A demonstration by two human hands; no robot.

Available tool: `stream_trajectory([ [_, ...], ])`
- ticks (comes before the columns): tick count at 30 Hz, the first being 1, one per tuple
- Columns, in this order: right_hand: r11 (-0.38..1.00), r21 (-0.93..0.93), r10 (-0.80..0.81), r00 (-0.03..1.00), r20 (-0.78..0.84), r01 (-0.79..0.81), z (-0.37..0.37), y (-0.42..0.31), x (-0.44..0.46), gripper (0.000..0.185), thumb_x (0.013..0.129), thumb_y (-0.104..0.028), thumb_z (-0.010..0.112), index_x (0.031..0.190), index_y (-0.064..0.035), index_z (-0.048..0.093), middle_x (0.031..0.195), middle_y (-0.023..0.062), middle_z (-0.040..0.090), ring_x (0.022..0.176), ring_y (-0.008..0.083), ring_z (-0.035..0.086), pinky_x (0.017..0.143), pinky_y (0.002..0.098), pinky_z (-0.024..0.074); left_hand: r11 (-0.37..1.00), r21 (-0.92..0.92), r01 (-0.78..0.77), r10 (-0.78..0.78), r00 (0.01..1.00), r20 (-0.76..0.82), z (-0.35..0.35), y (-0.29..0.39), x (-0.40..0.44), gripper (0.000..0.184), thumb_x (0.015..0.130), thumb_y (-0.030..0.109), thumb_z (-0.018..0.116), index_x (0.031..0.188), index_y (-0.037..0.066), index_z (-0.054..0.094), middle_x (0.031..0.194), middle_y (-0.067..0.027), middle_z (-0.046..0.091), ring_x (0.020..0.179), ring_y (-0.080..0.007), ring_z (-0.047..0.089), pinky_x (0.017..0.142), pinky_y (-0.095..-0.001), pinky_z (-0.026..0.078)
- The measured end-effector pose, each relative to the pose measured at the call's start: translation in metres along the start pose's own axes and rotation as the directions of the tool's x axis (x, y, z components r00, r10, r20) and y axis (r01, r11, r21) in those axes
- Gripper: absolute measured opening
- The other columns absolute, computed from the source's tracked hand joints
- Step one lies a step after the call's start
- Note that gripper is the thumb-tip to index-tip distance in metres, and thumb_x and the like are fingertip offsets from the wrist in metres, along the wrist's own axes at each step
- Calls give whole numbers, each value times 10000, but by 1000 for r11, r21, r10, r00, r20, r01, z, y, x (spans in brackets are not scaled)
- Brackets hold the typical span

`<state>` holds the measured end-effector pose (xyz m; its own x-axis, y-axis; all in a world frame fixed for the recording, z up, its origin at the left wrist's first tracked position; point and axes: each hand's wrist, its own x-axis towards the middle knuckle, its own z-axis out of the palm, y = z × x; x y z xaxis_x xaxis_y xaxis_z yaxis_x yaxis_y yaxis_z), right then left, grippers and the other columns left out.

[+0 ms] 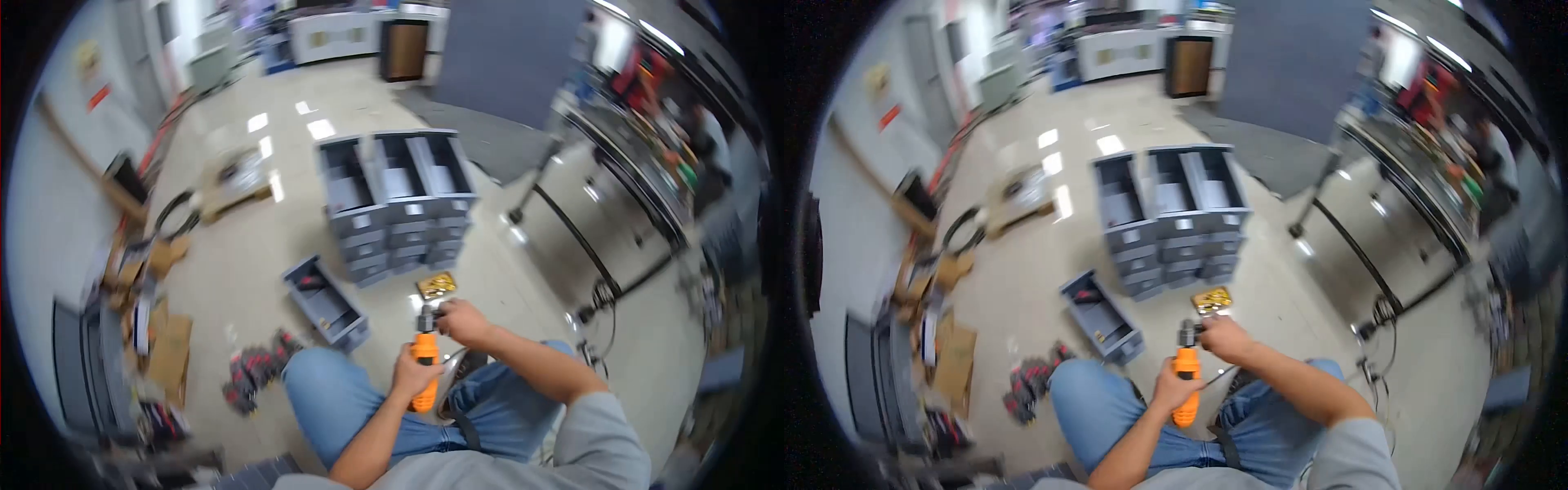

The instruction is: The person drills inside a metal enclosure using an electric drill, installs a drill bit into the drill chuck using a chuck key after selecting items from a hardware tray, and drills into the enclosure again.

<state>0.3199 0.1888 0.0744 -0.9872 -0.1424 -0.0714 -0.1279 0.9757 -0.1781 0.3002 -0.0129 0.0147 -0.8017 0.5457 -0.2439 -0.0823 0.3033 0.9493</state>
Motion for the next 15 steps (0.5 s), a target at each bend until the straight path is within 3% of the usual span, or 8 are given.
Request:
stream_trajectory([
  [5, 995, -93, 30, 1000, -4, -30, 2, -7, 2, 139, 818, -148, 622, 814, -58, 727, 1014, 110, 623, 970, 295, 649, 856, 418, 525, 984, -172, 46, -37, 998, 53, 8, -15, 6, 569, 604, 102, 857, 1066, 8, 538, 891, -86, 658, 758, -189, 654, 706, -349, 550],
  [8, 994, -101, 39, 999, -20, -41, 13, -6, 3, 145, 820, -142, 619, 808, -47, 728, 1035, 117, 622, 970, 285, 650, 864, 397, 531, 953, -289, 92, -62, 992, 110, 8, -8, 4, 540, 617, 36, 835, 1062, 16, 530, 864, -68, 639, 739, -175, 644, 691, -331, 551],
  [10, 997, -68, 41, 996, -80, -47, 12, -7, 1, 145, 818, -139, 618, 812, -47, 731, 1047, 121, 621, 972, 283, 649, 868, 391, 534, 956, -283, 79, -48, 992, 113, 8, 1, 3, 529, 628, 7, 821, 1064, 18, 522, 870, -65, 632, 733, -167, 639, 686, -322, 550],
  [15, 995, -96, 34, 999, -31, -37, -16, -15, -8, 119, 787, -126, 660, 831, -39, 727, 1027, 126, 613, 958, 287, 649, 812, 403, 555, 968, -247, 46, -26, 996, 82, 7, -1, 5, 532, 627, -6, 816, 1070, 17, 522, 888, -67, 633, 734, -174, 638, 686, -327, 551],
])
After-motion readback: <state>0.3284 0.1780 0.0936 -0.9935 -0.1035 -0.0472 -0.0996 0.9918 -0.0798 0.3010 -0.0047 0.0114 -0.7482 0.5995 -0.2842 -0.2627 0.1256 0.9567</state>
